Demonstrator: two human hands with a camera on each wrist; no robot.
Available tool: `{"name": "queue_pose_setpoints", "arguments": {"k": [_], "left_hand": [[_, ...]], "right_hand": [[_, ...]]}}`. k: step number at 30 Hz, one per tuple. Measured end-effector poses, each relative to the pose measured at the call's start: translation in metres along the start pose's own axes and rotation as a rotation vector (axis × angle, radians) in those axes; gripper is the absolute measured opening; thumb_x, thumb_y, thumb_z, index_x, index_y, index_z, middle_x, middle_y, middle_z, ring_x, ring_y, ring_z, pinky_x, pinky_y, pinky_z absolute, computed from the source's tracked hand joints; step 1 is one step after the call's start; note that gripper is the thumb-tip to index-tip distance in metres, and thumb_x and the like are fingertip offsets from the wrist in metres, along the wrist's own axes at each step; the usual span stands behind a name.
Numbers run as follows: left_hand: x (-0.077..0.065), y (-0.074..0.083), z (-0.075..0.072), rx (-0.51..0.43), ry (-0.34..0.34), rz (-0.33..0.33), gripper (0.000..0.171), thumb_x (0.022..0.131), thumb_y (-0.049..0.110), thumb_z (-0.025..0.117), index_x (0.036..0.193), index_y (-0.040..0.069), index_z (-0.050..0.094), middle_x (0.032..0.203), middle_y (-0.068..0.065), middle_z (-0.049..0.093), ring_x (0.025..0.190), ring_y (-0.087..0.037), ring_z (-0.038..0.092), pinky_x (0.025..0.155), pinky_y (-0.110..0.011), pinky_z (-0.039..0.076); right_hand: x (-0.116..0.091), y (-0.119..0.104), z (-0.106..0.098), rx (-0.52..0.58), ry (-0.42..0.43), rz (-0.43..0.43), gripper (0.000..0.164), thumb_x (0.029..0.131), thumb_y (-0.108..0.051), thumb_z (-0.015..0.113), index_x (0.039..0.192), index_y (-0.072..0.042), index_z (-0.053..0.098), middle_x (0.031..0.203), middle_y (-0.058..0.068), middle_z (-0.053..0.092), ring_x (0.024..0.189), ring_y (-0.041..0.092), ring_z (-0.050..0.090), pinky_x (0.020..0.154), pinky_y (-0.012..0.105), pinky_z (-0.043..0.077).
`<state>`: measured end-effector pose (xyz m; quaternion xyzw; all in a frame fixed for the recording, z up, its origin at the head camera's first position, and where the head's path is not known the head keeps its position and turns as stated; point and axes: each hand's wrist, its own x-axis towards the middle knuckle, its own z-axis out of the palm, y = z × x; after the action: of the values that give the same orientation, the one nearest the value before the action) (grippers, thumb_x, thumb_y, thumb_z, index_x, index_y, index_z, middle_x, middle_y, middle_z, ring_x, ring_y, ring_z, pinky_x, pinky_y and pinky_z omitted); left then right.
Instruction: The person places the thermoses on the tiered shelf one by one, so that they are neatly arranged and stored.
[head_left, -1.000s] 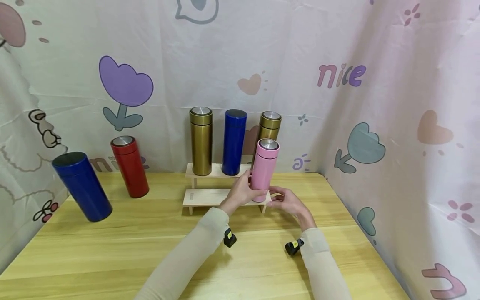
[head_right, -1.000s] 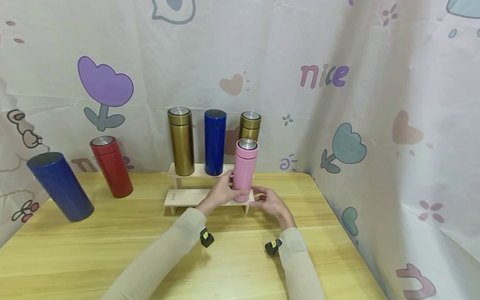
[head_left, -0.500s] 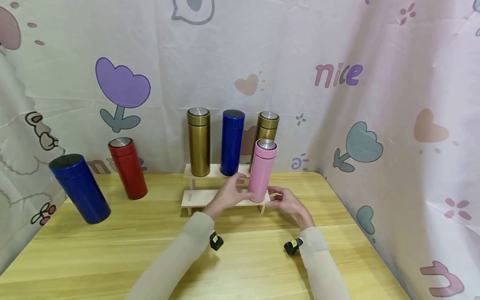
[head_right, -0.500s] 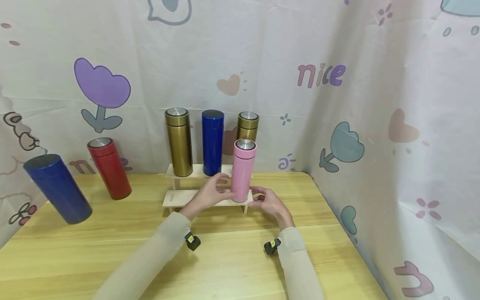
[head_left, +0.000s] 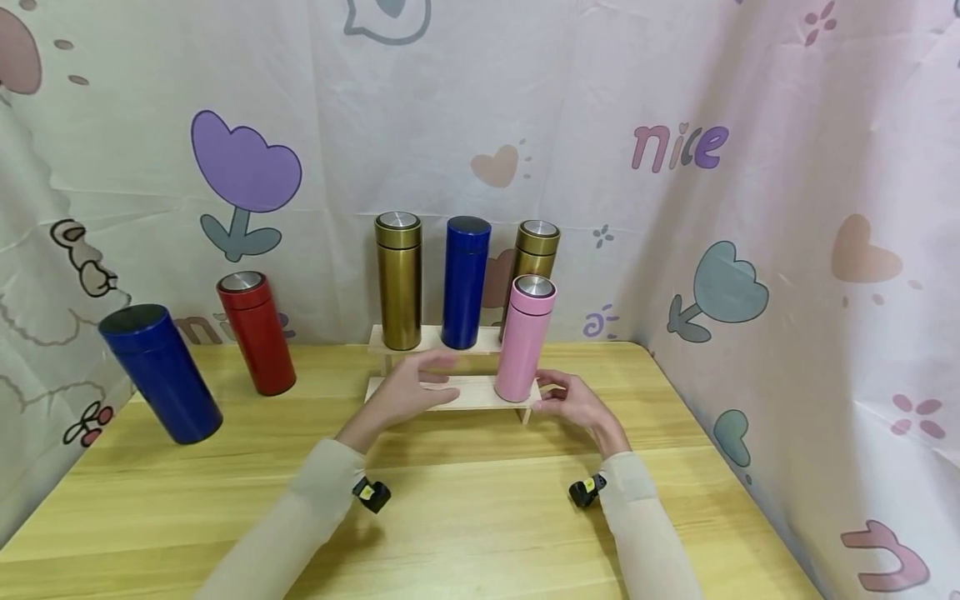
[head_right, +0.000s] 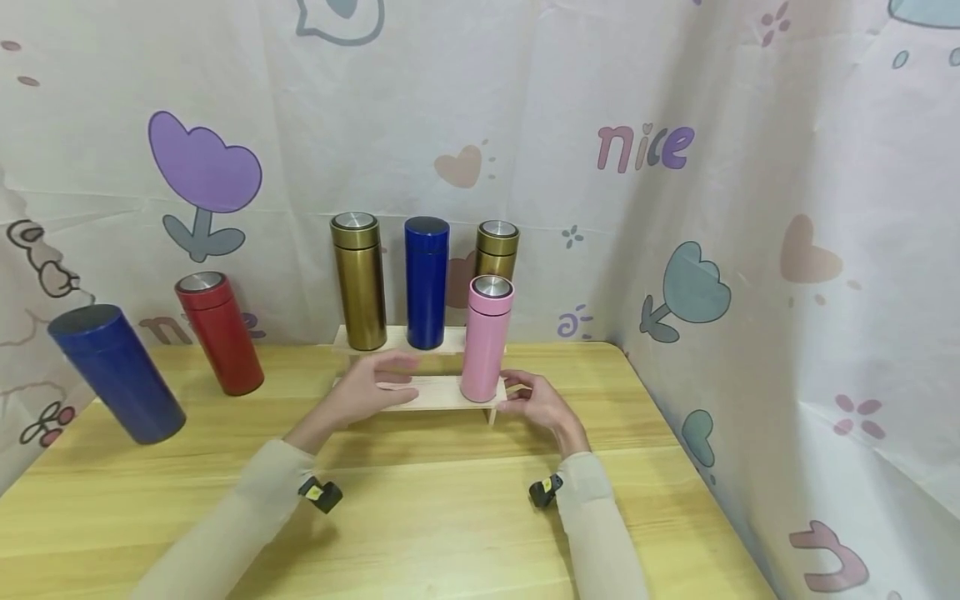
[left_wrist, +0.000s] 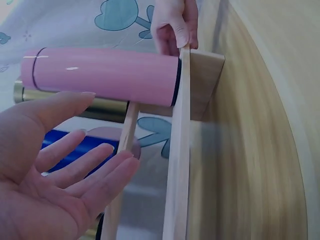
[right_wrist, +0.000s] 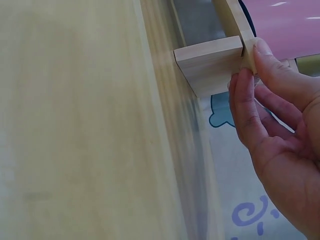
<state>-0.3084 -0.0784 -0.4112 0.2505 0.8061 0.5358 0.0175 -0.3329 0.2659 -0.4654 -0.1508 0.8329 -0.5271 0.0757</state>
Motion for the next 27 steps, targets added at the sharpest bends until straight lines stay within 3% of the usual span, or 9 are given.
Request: {"name": "queue_pose_setpoints", "arguments": {"k": [3, 8, 15, 20, 27], "left_hand": [[-0.011, -0.003, -0.012, -0.006, -0.001, 0.030, 0.051, 0.089, 0.010, 0.080, 0.136, 0.001, 0.062, 0.137, -0.023, 0.065, 0.118, -0.044, 0.068, 0.092, -0.042, 0.063], [-0.026, -0.004, -0.034, -0.013, 0.027, 0.004, 0.052, 0.090, 0.015, 0.081, 0.137, 0.004, 0.060, 0.136, -0.022, 0.065, 0.121, -0.043, 0.067, 0.093, -0.043, 0.063], [-0.046, -0.008, -0.065, 0.064, 0.094, -0.061, 0.052, 0.091, 0.021, 0.080, 0.138, 0.009, 0.060, 0.137, -0.018, 0.065, 0.122, -0.042, 0.067, 0.092, -0.040, 0.063], [-0.059, -0.010, -0.085, 0.089, 0.119, -0.052, 0.055, 0.092, 0.023, 0.079, 0.140, 0.005, 0.058, 0.139, -0.023, 0.062, 0.122, -0.046, 0.066, 0.089, -0.037, 0.064], [-0.079, -0.015, -0.109, 0.159, 0.165, -0.049, 0.056, 0.094, 0.023, 0.078, 0.143, 0.006, 0.057, 0.140, -0.023, 0.063, 0.121, -0.047, 0.067, 0.086, -0.033, 0.065]], "right_hand": [[0.001, 0.001, 0.001, -0.009, -0.002, 0.002, 0.068, 0.090, -0.004, 0.077, 0.151, 0.004, 0.046, 0.138, 0.029, 0.059, 0.116, 0.034, 0.066, 0.093, 0.028, 0.058], [0.002, 0.000, 0.000, -0.025, 0.002, -0.004, 0.068, 0.090, -0.005, 0.077, 0.151, 0.003, 0.046, 0.138, 0.028, 0.059, 0.112, 0.028, 0.067, 0.091, 0.026, 0.058], [0.003, 0.002, 0.000, -0.013, -0.003, -0.002, 0.068, 0.091, -0.004, 0.076, 0.151, 0.004, 0.045, 0.139, 0.029, 0.058, 0.112, 0.027, 0.066, 0.089, 0.023, 0.058], [0.003, 0.001, 0.000, -0.022, 0.011, 0.025, 0.068, 0.091, -0.005, 0.077, 0.151, 0.002, 0.046, 0.138, 0.026, 0.058, 0.111, 0.023, 0.065, 0.090, 0.024, 0.058], [0.003, 0.001, 0.000, -0.007, 0.010, 0.034, 0.068, 0.090, -0.006, 0.078, 0.151, 0.000, 0.047, 0.140, 0.025, 0.058, 0.115, 0.027, 0.065, 0.092, 0.026, 0.058]]}}
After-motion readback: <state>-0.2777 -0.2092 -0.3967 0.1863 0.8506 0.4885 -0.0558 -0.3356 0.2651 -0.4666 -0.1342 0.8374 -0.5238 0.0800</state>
